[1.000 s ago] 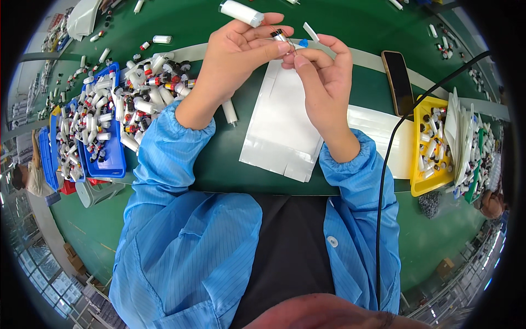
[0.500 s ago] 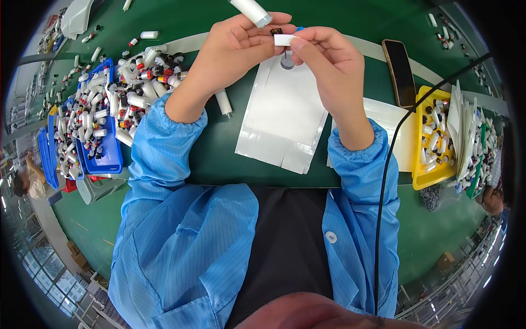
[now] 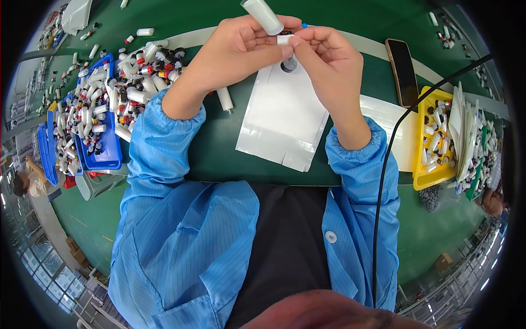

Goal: Manually assembling small plastic and metal electronic components at a manufacturing workbench.

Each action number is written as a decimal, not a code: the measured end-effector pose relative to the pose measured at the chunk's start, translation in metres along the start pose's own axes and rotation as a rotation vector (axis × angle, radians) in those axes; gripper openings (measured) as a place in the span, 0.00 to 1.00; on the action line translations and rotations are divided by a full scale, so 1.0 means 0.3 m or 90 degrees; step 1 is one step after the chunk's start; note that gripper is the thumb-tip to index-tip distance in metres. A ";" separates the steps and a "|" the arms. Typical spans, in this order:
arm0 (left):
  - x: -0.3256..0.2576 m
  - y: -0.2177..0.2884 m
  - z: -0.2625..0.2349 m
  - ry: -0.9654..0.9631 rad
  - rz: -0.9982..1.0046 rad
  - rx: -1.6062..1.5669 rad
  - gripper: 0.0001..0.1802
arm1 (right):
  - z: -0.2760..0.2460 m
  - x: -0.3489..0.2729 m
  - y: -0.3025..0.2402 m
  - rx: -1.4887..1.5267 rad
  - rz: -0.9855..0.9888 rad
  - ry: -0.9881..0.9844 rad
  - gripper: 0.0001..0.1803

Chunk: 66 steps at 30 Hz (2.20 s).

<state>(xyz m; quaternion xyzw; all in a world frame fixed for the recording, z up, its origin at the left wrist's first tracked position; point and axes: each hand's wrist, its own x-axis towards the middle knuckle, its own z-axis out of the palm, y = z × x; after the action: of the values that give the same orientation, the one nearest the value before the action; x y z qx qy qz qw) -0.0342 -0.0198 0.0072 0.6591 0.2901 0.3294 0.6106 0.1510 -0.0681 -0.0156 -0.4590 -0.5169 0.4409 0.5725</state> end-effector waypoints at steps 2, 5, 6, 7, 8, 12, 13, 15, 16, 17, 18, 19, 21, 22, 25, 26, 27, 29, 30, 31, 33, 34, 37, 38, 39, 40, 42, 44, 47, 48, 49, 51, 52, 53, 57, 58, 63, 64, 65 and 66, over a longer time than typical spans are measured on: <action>-0.005 0.007 -0.013 0.010 -0.013 0.004 0.23 | 0.013 0.006 0.002 0.055 -0.018 -0.021 0.07; -0.006 0.005 -0.030 -0.011 -0.021 0.046 0.22 | 0.007 0.007 0.007 0.048 -0.072 -0.062 0.05; 0.006 0.009 -0.034 -0.036 -0.015 0.074 0.22 | 0.006 0.006 -0.013 -0.031 -0.072 -0.037 0.05; 0.007 0.023 -0.033 -0.049 0.008 0.046 0.22 | -0.008 0.008 -0.003 -0.098 -0.108 -0.044 0.09; 0.003 0.032 -0.023 -0.063 0.030 0.011 0.21 | -0.004 0.006 -0.002 -0.113 -0.122 -0.012 0.21; -0.021 0.075 -0.017 -0.130 0.040 -0.027 0.25 | -0.011 0.025 -0.078 0.263 0.161 -0.145 0.47; -0.035 0.083 -0.012 -0.148 0.060 -0.056 0.25 | -0.018 0.030 -0.079 0.331 0.232 -0.192 0.52; -0.059 0.103 -0.003 -0.178 0.103 -0.034 0.26 | -0.036 0.027 -0.058 0.392 0.262 -0.318 0.58; -0.082 0.137 -0.002 -0.200 0.086 -0.011 0.26 | -0.039 0.020 -0.041 0.421 0.284 -0.379 0.61; -0.089 0.135 0.006 -0.200 0.107 -0.025 0.27 | -0.029 0.018 -0.036 0.418 0.259 -0.408 0.64; -0.106 0.149 0.015 -0.181 0.105 -0.009 0.27 | -0.027 0.019 -0.038 0.404 0.252 -0.441 0.63; -0.133 0.175 0.020 -0.164 0.101 0.006 0.27 | -0.023 0.014 -0.039 0.392 0.244 -0.473 0.62; -0.172 0.221 -0.003 -0.101 0.141 0.117 0.22 | -0.012 0.007 -0.024 0.393 0.259 -0.498 0.53; -0.191 0.265 -0.036 -0.068 0.078 0.142 0.20 | -0.010 0.002 0.001 0.372 0.259 -0.469 0.50; -0.171 0.326 -0.223 0.035 -0.031 0.227 0.17 | 0.007 0.003 0.024 0.310 0.230 -0.381 0.35; -0.145 0.309 -0.313 0.082 -0.027 0.262 0.18 | 0.006 0.007 0.032 0.318 0.243 -0.385 0.34; -0.117 0.293 -0.402 0.120 -0.083 0.298 0.19 | -0.004 0.016 0.047 0.323 0.258 -0.389 0.33; -0.072 0.208 -0.591 0.104 -0.174 0.379 0.22 | -0.006 0.022 0.069 0.331 0.262 -0.390 0.31; -0.067 0.164 -0.674 0.055 -0.207 0.425 0.24 | -0.004 0.027 0.070 0.329 0.266 -0.393 0.30; -0.046 0.164 -0.712 0.029 -0.281 0.434 0.24 | -0.004 0.026 0.072 0.328 0.268 -0.389 0.30; 0.002 0.167 -0.779 -0.027 -0.429 0.451 0.26 | -0.010 0.023 0.082 0.331 0.267 -0.373 0.29; 0.033 0.156 -0.845 0.019 -0.410 0.447 0.27 | -0.012 0.027 0.083 0.335 0.269 -0.368 0.29; 0.102 -0.012 -1.210 0.208 -0.281 0.512 0.31 | -0.013 0.028 0.088 0.341 0.277 -0.371 0.27; 0.086 -0.116 -1.374 0.310 -0.188 0.589 0.34 | -0.014 0.030 0.089 0.339 0.280 -0.385 0.27; 0.097 -0.179 -1.473 0.391 -0.228 0.657 0.40 | -0.014 0.028 0.089 0.336 0.284 -0.387 0.27; 0.104 -0.219 -1.541 0.474 -0.263 0.727 0.46 | -0.009 0.033 0.094 0.333 0.284 -0.390 0.27; 0.114 -0.298 -1.603 0.593 -0.298 0.567 0.54 | -0.013 0.032 0.100 0.353 0.289 -0.398 0.28; 0.187 -0.320 -1.585 0.637 -0.377 0.533 0.59 | -0.022 0.037 0.108 0.358 0.294 -0.402 0.28; 0.267 -0.296 -1.551 0.599 -0.473 0.602 0.59 | -0.028 0.032 0.099 0.355 0.313 -0.405 0.28; 0.287 -0.301 -1.536 0.523 -0.462 0.630 0.58 | -0.028 0.029 0.097 0.357 0.316 -0.404 0.28; 0.328 -0.291 -1.519 0.450 -0.441 0.657 0.56 | -0.024 0.034 0.096 0.357 0.312 -0.404 0.28; 0.369 -0.299 -1.476 0.362 -0.416 0.669 0.56 | -0.028 0.037 0.094 0.346 0.306 -0.423 0.28; 0.415 -0.289 -1.410 0.330 -0.410 0.661 0.56 | -0.028 0.038 0.095 0.341 0.301 -0.418 0.28; 0.445 -0.265 -1.311 0.295 -0.402 0.652 0.57 | -0.028 0.038 0.096 0.334 0.296 -0.411 0.28; 0.460 -0.190 -1.104 0.187 -0.395 0.639 0.48 | -0.026 0.036 0.099 0.336 0.286 -0.419 0.27; 0.463 -0.145 -1.033 0.165 -0.419 0.610 0.48 | -0.025 0.038 0.097 0.336 0.287 -0.419 0.27; 0.501 -0.095 -0.811 -0.026 -0.447 0.691 0.56 | -0.029 0.035 0.094 0.319 0.290 -0.424 0.26; 0.491 -0.108 -0.781 -0.036 -0.404 0.684 0.59 | -0.029 0.033 0.088 0.310 0.292 -0.423 0.25; 0.491 -0.117 -0.754 -0.045 -0.372 0.683 0.58 | -0.028 0.033 0.081 0.301 0.294 -0.422 0.25; 0.495 -0.126 -0.726 -0.054 -0.340 0.680 0.57 | -0.028 0.034 0.075 0.293 0.296 -0.422 0.25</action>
<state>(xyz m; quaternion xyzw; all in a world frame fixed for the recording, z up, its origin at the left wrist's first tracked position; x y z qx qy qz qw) -0.1138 0.2337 -0.0104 0.7918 0.5465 -0.0535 0.2673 0.1594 -0.0544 -0.0362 -0.2582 -0.4443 0.7835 0.3493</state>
